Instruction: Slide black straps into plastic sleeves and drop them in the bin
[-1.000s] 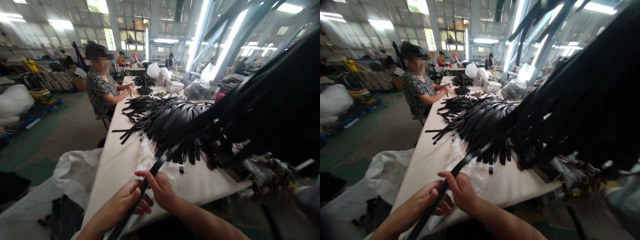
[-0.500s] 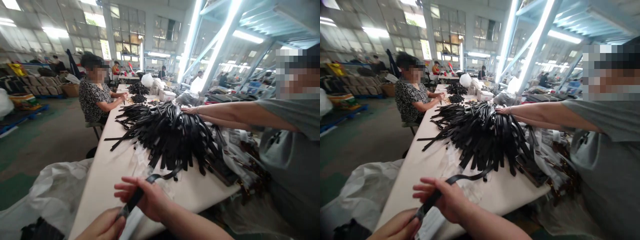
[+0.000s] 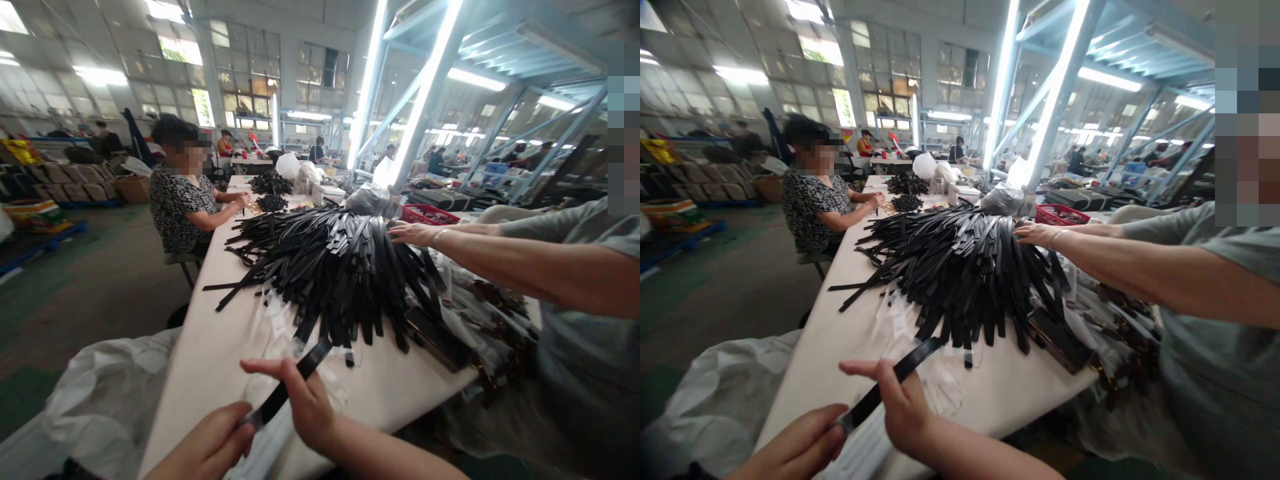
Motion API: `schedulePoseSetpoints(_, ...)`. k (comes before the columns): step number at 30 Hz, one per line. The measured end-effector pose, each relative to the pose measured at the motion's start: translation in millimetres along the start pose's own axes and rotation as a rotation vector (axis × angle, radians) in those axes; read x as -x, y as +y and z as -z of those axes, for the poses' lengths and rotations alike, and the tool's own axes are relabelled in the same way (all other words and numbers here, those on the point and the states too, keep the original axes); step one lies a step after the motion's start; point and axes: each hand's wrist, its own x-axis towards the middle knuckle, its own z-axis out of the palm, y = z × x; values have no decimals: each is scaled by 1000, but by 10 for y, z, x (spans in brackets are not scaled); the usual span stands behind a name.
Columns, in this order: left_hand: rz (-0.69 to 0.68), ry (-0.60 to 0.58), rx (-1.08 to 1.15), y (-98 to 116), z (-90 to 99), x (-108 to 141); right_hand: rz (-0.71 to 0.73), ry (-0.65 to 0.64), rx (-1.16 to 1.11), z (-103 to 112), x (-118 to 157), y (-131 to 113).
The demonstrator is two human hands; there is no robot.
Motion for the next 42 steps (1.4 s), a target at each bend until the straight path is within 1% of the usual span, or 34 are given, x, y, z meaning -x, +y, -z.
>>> schedulePoseSetpoints(1,-11,-12,1,28,-11,-10,16,-61,95,-11,21,-2)
schedulePoseSetpoints(2,-20,-17,1,52,-25,-19,6,-135,133,-17,39,-2)
schedulePoseSetpoints(3,-24,-19,-2,74,-38,-26,-15,-191,98,-16,48,-5)
schedulePoseSetpoints(4,-23,-15,-9,94,-47,-32,-37,-210,4,-7,46,-13)
schedulePoseSetpoints(5,-19,-10,-22,116,-48,-36,-51,-184,-111,6,34,-25)
schedulePoseSetpoints(6,-18,-8,-40,143,-43,-42,-47,-122,-206,20,15,-40)
schedulePoseSetpoints(7,-19,-5,-57,178,-32,-50,-23,-55,-254,29,-5,-55)
schedulePoseSetpoints(8,-32,-2,-65,221,-16,-62,15,2,-244,31,-20,-67)
schedulePoseSetpoints(9,-61,3,-61,268,3,-78,50,18,-175,26,-27,-72)
schedulePoseSetpoints(11,-150,12,-32,359,48,-118,99,-56,19,6,-16,-60)
schedulePoseSetpoints(13,-208,8,-29,410,102,-150,109,-125,119,10,3,-27)
schedulePoseSetpoints(14,-208,1,-47,414,130,-157,111,-116,131,31,3,-10)
schedulePoseSetpoints(16,-164,-27,-91,390,175,-147,130,-23,148,107,-34,3)
schedulePoseSetpoints(18,-123,-95,-103,353,194,-120,171,82,222,202,-114,-29)
schedulePoseSetpoints(20,-89,-171,-88,336,183,-102,197,120,343,277,-201,-106)
schedulePoseSetpoints(21,-69,-203,-76,338,168,-101,197,115,399,298,-233,-153)
schedulePoseSetpoints(23,-50,-225,-49,364,130,-116,175,72,482,300,-253,-229)
schedulePoseSetpoints(26,-79,-246,-18,424,69,-154,117,-44,552,214,-167,-217)
schedulePoseSetpoints(29,-145,-297,-10,436,32,-184,44,-151,484,101,-33,-81)
schedulePoseSetpoints(31,-182,-326,24,391,36,-197,-24,-217,354,71,3,-23)
schedulePoseSetpoints(32,-187,-335,36,357,47,-200,-49,-238,250,75,-5,-21)
schedulePoseSetpoints(33,-176,-345,37,320,61,-203,-64,-239,128,88,-28,-36)
schedulePoseSetpoints(34,-153,-351,23,287,76,-205,-64,-214,10,107,-60,-63)
schedulePoseSetpoints(36,-100,-351,-19,250,96,-219,-24,-97,-134,137,-117,-119)
schedulePoseSetpoints(37,-87,-349,-26,250,96,-233,-7,-48,-130,140,-127,-131)
schedulePoseSetpoints(38,-88,-348,-18,261,88,-254,-4,-35,-74,131,-120,-126)
schedulePoseSetpoints(40,-114,-356,13,299,58,-314,-31,-84,71,86,-68,-65)
schedulePoseSetpoints(42,-156,-398,72,313,33,-383,-76,-130,145,44,-18,25)
